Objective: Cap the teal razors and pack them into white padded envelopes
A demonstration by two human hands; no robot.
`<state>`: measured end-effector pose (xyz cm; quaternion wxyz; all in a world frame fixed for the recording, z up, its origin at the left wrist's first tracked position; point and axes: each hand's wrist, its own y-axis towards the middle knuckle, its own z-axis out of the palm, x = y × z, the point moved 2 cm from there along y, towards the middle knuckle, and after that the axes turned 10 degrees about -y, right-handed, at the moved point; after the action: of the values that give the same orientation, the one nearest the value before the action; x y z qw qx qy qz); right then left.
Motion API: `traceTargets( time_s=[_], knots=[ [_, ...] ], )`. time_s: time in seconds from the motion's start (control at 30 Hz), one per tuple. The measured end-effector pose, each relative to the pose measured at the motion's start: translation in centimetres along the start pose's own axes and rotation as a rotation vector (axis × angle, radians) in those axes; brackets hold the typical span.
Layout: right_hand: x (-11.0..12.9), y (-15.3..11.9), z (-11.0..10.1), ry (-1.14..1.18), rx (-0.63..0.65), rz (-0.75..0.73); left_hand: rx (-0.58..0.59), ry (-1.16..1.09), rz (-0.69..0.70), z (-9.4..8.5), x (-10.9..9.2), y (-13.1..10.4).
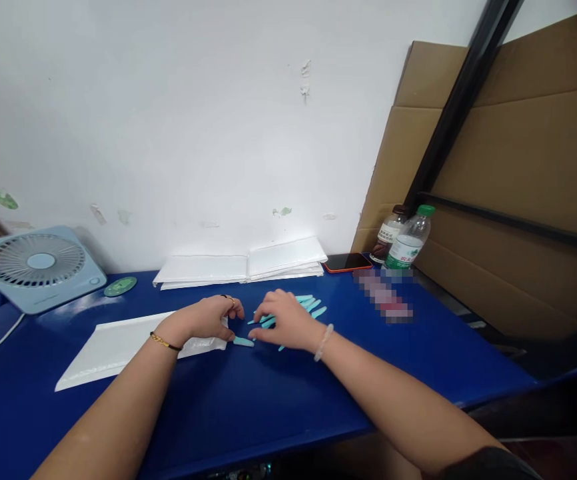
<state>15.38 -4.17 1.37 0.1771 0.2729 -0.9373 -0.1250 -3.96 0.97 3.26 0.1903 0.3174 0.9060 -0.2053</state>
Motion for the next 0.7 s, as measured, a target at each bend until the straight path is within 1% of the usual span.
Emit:
traceTargets(
  time_s=[0.07, 0.1, 0.13, 0.2, 0.3, 0.37, 0.43, 0.53, 0.63, 0.7],
  knots=[
    [2.0, 0.4, 1.3, -0.093, 0.024, -0.048, 0.008, -0.018, 0.029, 0.0, -0.1, 0.1],
    [2.6, 0.5, 1.9, -0.122, 0.040, -0.055, 0.018, -0.029, 0.033, 0.0, 0.0, 0.0],
    [3.0, 0.6, 2.3, -0.137, 0.059, -0.056, 0.032, -0.042, 0.028, 0.0, 0.2, 0.0],
    [2.9, 0.7, 2.6, -0.137, 0.105, -0.042, 0.063, -0.073, 0.000, -0.3, 0.9, -0.4],
    [1.9, 0.3, 1.8, -0.118, 0.175, -0.017, 0.110, -0.106, -0.039, -0.8, 2.0, -1.2],
    [1.2, 0.0, 0.9, -0.109, 0.190, -0.001, 0.104, -0.125, -0.029, -1.1, 2.0, -1.6],
    [0.8, -0.2, 0.0, -0.089, 0.182, 0.013, 0.067, -0.167, 0.011, -1.2, 1.3, -1.7],
    [0.1, -0.2, -1.1, 0.019, 0.127, 0.065, 0.012, -0.229, 0.106, -0.7, -0.5, -1.2],
    [-2.1, -0.1, -2.0, 0.209, 0.049, 0.188, -0.060, -0.225, 0.203, 0.1, -1.9, 0.2],
    [-4.2, 0.0, -2.3, 0.316, 0.024, 0.260, -0.127, -0.237, 0.211, 0.3, -2.2, 1.5]
  ],
)
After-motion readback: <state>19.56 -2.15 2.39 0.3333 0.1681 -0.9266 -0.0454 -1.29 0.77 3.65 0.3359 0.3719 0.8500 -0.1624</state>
